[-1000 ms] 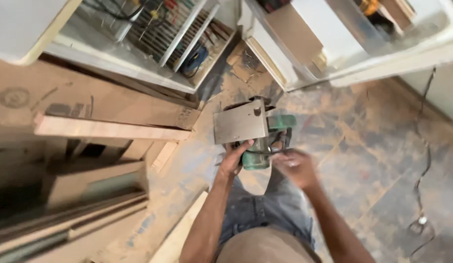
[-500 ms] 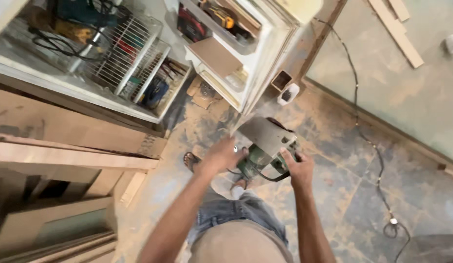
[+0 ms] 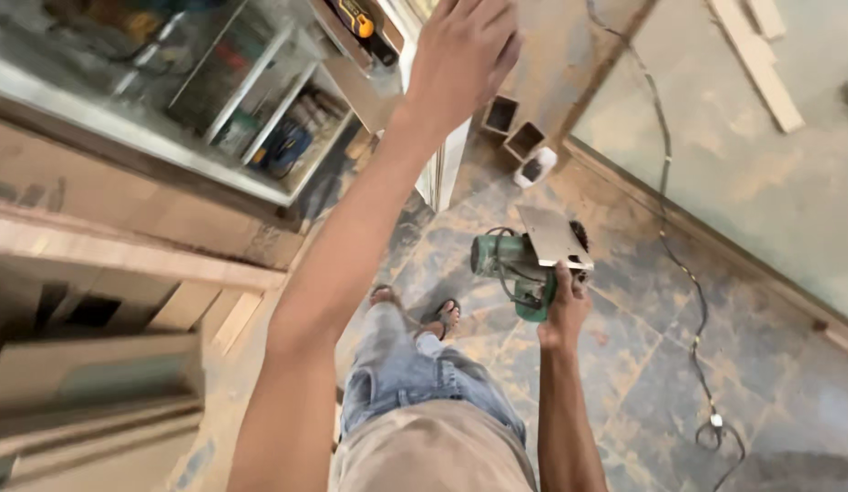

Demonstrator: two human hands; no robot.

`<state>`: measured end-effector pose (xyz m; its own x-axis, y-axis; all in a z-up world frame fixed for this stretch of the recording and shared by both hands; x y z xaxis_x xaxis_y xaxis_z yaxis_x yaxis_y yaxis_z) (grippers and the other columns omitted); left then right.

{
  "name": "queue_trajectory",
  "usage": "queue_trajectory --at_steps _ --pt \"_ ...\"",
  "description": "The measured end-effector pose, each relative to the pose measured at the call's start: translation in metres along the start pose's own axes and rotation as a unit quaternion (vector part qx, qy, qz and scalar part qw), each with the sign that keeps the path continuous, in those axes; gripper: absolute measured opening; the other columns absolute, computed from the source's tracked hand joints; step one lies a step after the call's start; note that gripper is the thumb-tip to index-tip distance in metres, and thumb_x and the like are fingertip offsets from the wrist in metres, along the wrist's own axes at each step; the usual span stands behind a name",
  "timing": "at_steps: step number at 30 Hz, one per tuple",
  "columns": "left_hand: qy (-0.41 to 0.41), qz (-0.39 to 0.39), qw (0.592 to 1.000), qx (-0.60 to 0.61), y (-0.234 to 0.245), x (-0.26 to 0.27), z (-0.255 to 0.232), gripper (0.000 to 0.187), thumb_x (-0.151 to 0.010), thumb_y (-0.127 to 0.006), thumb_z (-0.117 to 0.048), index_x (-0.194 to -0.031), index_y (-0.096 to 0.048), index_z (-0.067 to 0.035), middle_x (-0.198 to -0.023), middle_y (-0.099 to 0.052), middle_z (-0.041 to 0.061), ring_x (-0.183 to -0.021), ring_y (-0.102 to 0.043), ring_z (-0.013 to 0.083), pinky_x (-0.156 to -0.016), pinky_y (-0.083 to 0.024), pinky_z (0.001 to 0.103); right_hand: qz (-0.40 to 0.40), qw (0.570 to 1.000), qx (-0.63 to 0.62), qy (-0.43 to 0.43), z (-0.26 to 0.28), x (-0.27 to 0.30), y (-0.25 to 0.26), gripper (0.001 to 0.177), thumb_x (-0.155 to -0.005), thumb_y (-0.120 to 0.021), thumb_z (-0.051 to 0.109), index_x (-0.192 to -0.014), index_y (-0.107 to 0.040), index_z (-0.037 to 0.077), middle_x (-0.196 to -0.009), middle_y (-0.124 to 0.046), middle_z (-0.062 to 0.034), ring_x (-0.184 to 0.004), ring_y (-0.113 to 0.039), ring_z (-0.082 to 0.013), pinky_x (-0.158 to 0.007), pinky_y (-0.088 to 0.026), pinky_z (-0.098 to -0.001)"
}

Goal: The person retrieves a circular saw from a cabinet and plugs it into a power source. They then measure a wooden plank with a tape measure, adjust the saw blade depth, and mark the wood with a pencil and square before preparing to cut.

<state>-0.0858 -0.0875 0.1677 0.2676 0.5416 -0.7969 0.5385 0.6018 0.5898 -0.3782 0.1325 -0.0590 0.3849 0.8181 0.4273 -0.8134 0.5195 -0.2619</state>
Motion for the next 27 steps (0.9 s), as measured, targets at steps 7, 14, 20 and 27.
queue_trajectory --at_steps 7,14,20,27 --pt "0.211 -0.002 0.968 -0.138 0.128 0.143 0.038 0.039 -0.1 -0.089 -0.022 -0.134 -0.072 -0.016 -0.154 -0.056 0.002 -0.147 -0.049 0.0212 -0.123 -0.044 0.043 0.031 0.991 0.12 -0.043 0.004 -0.032 -0.033 0.032 -0.098 -0.074 0.032 -0.093 -0.069 0.001 -0.076 -0.064 -0.0046 -0.058 -0.058 -0.0125 -0.051 -0.046 -0.0291" --pt "0.306 -0.179 0.861 -0.365 0.208 0.287 0.186 0.113 -0.098 -0.075 -0.055 -0.169 0.004 -0.016 -0.174 -0.006 0.01 -0.165 -0.018 0.029 -0.138 -0.027 0.055 0.069 0.986 0.131 -0.08 0.007 -0.086 -0.127 0.032 -0.09 -0.079 0.032 -0.099 -0.073 0.002 -0.079 -0.071 -0.0024 -0.06 -0.063 -0.0119 -0.055 -0.052 -0.0289" --pt "0.457 -0.313 0.78 -0.292 0.226 0.357 0.288 0.098 -0.117 -0.055 -0.038 -0.16 0.028 -0.011 -0.17 0.025 0.012 -0.164 0.0 0.0281 -0.138 -0.016 0.048 0.085 0.985 0.135 -0.062 -0.003 -0.137 -0.217 0.036 -0.092 -0.078 0.036 -0.095 -0.073 0.0 -0.08 -0.071 -0.0046 -0.06 -0.063 -0.0135 -0.055 -0.053 -0.0311" --pt "0.401 -0.224 0.779 -0.427 0.202 0.337 0.336 0.081 -0.122 -0.047 -0.021 -0.164 0.022 -0.019 -0.171 0.024 0.004 -0.163 -0.005 0.0241 -0.134 -0.02 0.044 0.081 0.987 0.121 -0.066 0.014 -0.19 -0.308 0.034 -0.092 -0.077 0.037 -0.095 -0.072 0.003 -0.077 -0.069 -0.0029 -0.06 -0.062 -0.0117 -0.054 -0.052 -0.0302"
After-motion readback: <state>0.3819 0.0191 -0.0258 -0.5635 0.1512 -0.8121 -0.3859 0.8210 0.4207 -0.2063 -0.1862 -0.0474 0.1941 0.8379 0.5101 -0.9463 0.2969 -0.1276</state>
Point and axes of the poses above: each hand's wrist, its own x-axis away from the middle knuckle, its own y-axis out of the back of the hand, z = x × y, the point moved 1 cm from there along -x, towards the middle knuckle
